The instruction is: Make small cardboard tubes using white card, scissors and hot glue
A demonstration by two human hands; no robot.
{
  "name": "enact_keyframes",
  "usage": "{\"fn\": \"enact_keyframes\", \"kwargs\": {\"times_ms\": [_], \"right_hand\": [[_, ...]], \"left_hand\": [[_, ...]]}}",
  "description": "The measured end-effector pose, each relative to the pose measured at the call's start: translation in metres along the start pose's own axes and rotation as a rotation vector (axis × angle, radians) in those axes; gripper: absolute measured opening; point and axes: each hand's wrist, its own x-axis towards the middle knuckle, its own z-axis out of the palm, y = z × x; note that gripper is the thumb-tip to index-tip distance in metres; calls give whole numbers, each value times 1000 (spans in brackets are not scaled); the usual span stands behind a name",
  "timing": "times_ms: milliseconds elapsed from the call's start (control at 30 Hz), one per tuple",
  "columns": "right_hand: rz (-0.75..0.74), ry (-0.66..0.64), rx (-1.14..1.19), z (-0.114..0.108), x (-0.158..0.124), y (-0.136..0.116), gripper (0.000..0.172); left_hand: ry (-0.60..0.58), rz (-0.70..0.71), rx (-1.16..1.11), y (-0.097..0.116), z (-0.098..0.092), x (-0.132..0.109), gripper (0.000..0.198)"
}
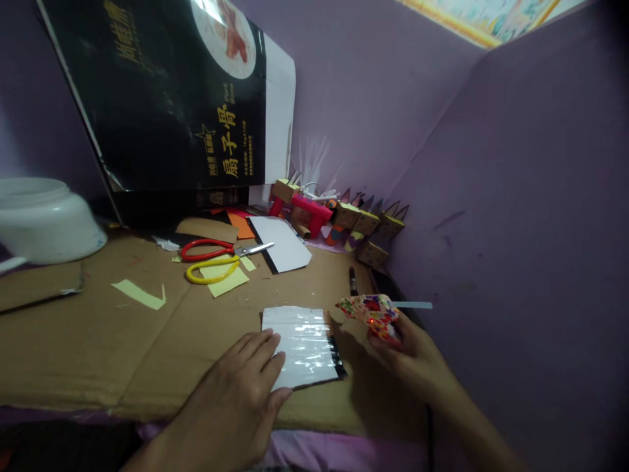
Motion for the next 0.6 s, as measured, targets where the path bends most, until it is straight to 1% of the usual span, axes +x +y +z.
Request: {"fn": "enact_keyframes", "kwargs": {"times_ms": [67,133,200,300,433,533,600], "right_hand": [[64,24,152,3,9,-7,39],[164,38,331,9,25,-19,39],[316,48,453,18,47,-31,31],[343,110,495,37,88,-37,22],[422,152,527,67,135,-27,22],[442,191,546,87,154,-19,28],[391,235,571,95,160,-17,30]], "left_hand": [[3,8,1,0,0,0,27],[15,16,8,0,0,0,26],[31,24,18,0,1,0,26],[40,38,30,-2,3,0,25],[24,45,38,-3,5,-1,26],[39,49,47,-4,6,-1,26],[51,60,50,-4,6,-1,26]]}}
